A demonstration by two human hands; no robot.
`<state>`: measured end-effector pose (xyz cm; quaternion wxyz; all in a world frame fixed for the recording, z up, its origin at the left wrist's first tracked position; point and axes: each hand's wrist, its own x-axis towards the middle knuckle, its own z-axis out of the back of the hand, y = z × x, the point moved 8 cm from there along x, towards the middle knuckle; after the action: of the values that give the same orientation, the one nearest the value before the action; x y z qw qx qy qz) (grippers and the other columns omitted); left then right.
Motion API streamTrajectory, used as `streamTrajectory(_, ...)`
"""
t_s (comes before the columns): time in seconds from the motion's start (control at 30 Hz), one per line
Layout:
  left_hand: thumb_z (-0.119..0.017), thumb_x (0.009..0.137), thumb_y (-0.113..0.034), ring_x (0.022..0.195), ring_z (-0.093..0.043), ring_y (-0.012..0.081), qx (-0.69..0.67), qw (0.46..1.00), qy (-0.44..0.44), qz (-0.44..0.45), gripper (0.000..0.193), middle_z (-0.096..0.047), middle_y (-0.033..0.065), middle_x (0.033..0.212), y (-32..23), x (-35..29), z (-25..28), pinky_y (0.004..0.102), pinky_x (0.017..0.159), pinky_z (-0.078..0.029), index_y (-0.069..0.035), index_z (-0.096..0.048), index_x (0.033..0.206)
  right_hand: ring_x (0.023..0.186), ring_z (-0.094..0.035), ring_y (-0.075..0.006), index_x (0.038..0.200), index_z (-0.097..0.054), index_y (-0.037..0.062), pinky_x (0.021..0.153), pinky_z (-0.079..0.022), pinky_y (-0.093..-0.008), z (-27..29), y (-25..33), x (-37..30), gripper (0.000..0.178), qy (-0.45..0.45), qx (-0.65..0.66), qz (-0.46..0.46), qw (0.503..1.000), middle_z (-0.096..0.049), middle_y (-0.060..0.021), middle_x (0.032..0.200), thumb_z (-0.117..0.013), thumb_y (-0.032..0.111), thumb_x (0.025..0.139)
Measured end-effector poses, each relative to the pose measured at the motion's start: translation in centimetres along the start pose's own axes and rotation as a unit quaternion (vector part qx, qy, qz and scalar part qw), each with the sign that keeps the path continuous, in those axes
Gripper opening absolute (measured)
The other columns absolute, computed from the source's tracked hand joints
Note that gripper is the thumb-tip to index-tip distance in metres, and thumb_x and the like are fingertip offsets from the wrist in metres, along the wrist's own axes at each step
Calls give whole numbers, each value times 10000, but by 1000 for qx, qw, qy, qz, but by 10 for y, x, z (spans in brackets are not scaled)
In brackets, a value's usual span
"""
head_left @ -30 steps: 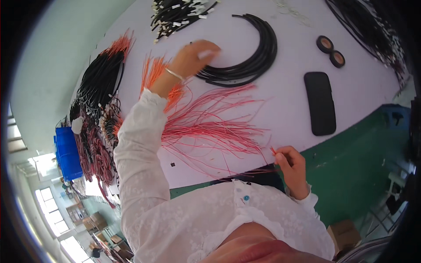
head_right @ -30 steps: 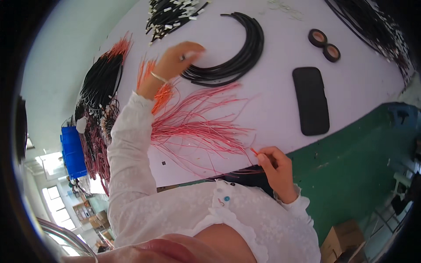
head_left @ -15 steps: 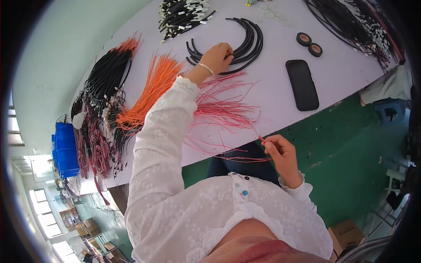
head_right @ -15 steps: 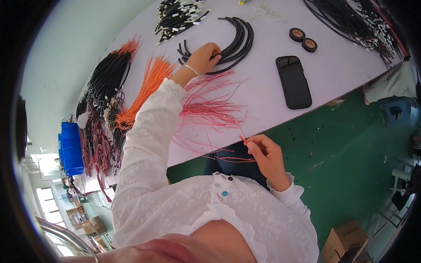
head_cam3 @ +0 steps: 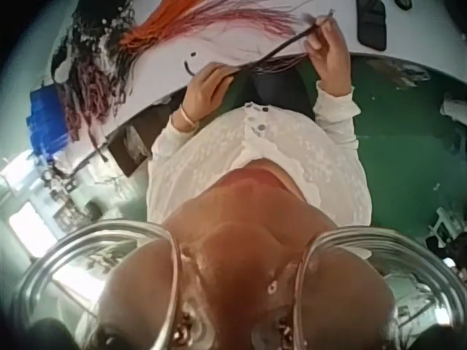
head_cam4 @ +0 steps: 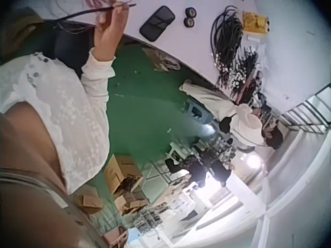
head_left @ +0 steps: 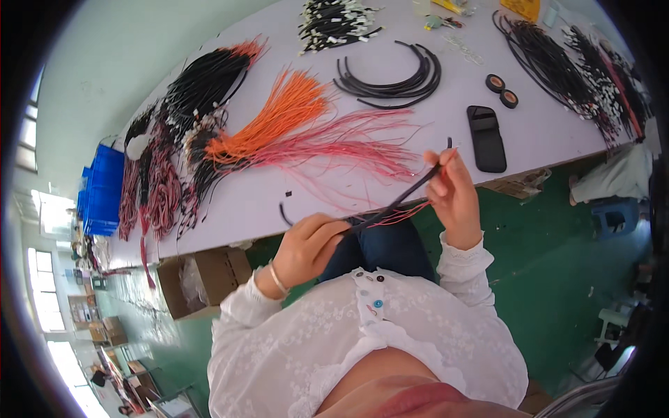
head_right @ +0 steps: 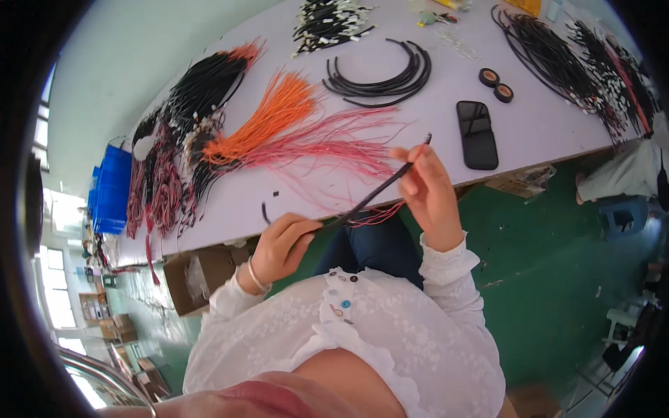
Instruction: Manual assembly of electronic wiring harnesses by grouping individual wires and inserting them into connectors.
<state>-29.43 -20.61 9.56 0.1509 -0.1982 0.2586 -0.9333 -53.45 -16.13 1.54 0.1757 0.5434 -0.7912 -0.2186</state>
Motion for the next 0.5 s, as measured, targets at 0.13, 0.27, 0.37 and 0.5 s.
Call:
streamTrajectory(0.13,-552,1043,-163,999,-666,207,-211,922,103,307,282,-683,134,1112,30,-82,-13,329,886,-535,34,-639,1225,661,-434,-23,1129,-577,81,575,-357,-194,-50,-61,-17,181,101,-209,-55,971,-614,-3,1019,-546,248,1065)
streamTrajectory(0.27,-464,1092,-290,1114,-638,187,-464,821,-103,316,431,-664,126,1230,50,-96,-12,324,960,-515,55,-584,1321,717,-474,-74,1083,-616,33,624,-387,-242,-113,-135,-51,94,321,-324,-73,887,-609,-13,936,-566,85,1023)
streamTrajectory(0.37,-479,1089,-279,1128,-634,207,-569,769,-75,282,420,-654,150,1241,55,-84,-28,338,977,-510,53,-575,1328,731,-586,-205,1040,-655,31,651,-444,-319,-126,-158,-71,117,358,-414,-41,836,-651,-105,876,-651,123,968)
streamTrajectory(0.5,-522,1073,-190,1012,-641,138,-634,700,-76,321,317,-681,80,1122,57,-76,-36,252,881,-522,25,-614,1286,734,-542,-126,1037,-654,25,654,-423,-286,-121,-155,-79,84,377,-421,-87,820,-634,-39,874,-620,78,982)
